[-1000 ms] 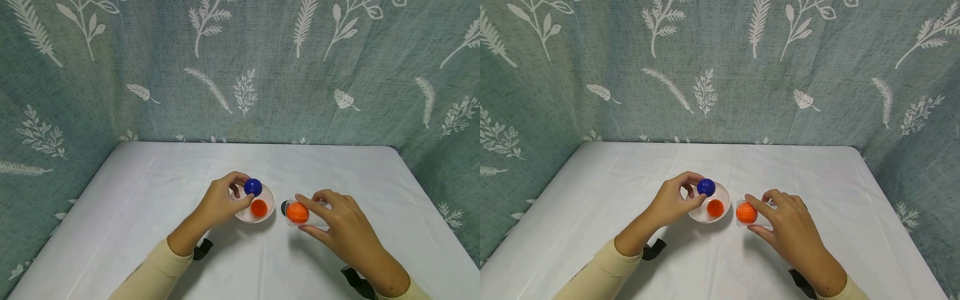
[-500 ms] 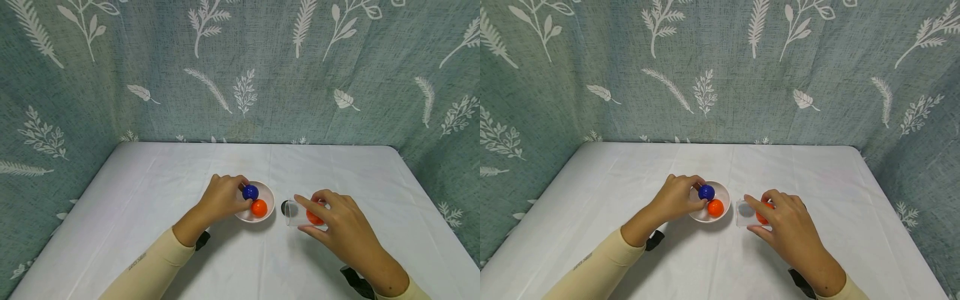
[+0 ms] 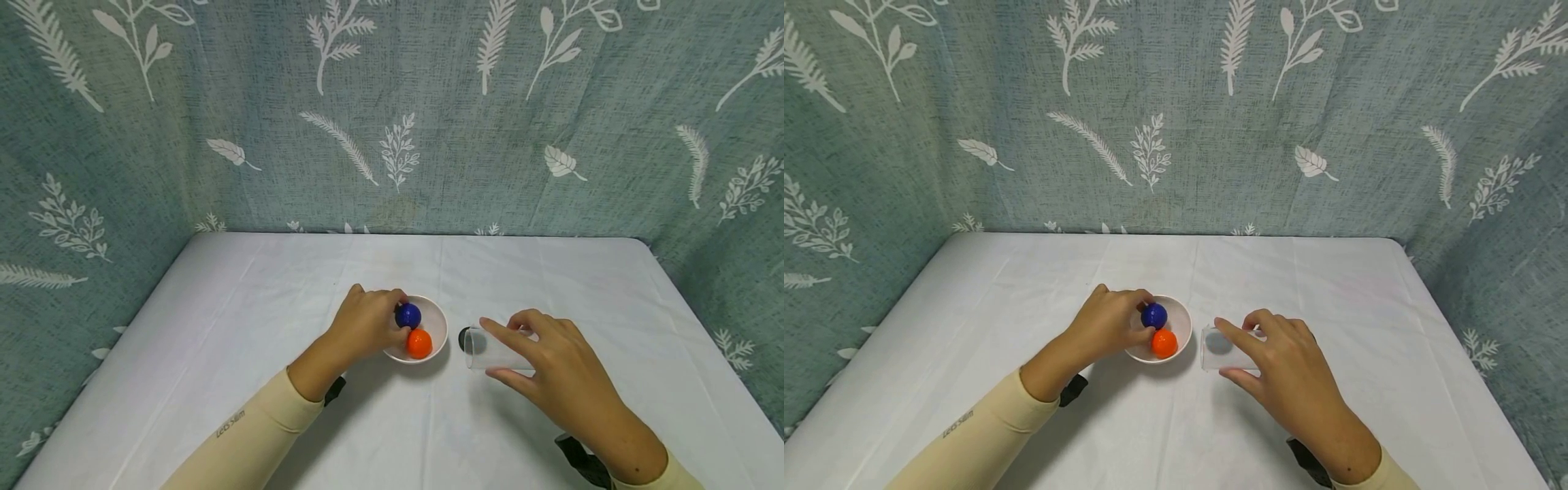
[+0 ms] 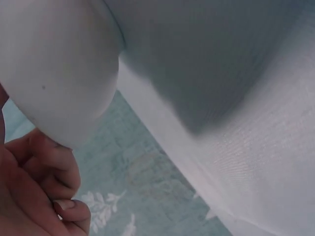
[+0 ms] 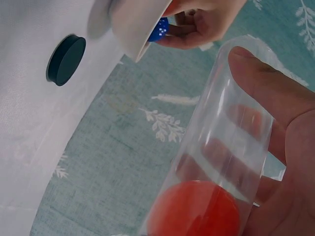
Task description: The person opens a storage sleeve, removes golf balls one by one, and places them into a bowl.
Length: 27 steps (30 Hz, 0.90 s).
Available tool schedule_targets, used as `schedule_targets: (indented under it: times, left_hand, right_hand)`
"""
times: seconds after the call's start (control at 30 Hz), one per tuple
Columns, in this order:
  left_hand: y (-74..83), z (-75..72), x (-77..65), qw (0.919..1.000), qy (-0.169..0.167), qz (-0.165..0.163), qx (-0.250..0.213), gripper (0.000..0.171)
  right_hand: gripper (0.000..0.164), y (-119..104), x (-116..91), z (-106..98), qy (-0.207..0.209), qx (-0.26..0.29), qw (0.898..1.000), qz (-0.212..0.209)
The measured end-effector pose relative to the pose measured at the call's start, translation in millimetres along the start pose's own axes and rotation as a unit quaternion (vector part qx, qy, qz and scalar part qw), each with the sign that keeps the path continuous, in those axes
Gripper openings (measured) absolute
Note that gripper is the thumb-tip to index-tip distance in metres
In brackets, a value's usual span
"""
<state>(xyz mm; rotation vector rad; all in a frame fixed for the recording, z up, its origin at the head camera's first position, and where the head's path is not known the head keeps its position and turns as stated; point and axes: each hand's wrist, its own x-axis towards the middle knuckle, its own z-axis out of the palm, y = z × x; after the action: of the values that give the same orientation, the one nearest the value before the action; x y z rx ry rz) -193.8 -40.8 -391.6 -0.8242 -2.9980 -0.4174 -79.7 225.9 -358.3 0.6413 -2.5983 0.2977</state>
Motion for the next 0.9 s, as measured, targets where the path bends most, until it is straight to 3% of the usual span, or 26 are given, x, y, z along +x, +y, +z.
schedule_targets:
  times: [0.23, 0.5, 0.63, 0.73, 0.9]
  left_hand:
    - [0.0, 2.7, -0.5, 0.9996, 0.006, 0.015, 0.023, 0.050]
    - [1.0, 4.0, -2.4, 0.9976, 0.033, 0.041, 0.046, 0.038]
    - [2.6, 3.3, -5.0, 0.9971, 0.061, 0.040, 0.024, 0.035]
    - [5.7, 3.2, -7.5, 0.9936, 0.103, 0.043, -0.010, 0.029]
    - [17.4, 1.8, -14.1, 0.9762, 0.180, 0.075, -0.094, 0.021]
  right_hand:
    - [0.072, -0.9, 0.5, 0.0, -0.005, -0.001, 1.000, 0.003]
    - [0.070, 0.3, 0.0, 1.7, 0.005, 0.002, 1.000, -0.003]
    - [0.070, 0.3, -0.1, 1.7, 0.006, 0.003, 1.000, -0.004]
    - [0.071, 0.1, -0.3, 1.2, 0.003, 0.004, 1.000, -0.003]
    - [0.072, 0.0, -1.0, 1.1, 0.009, 0.008, 1.000, -0.009]
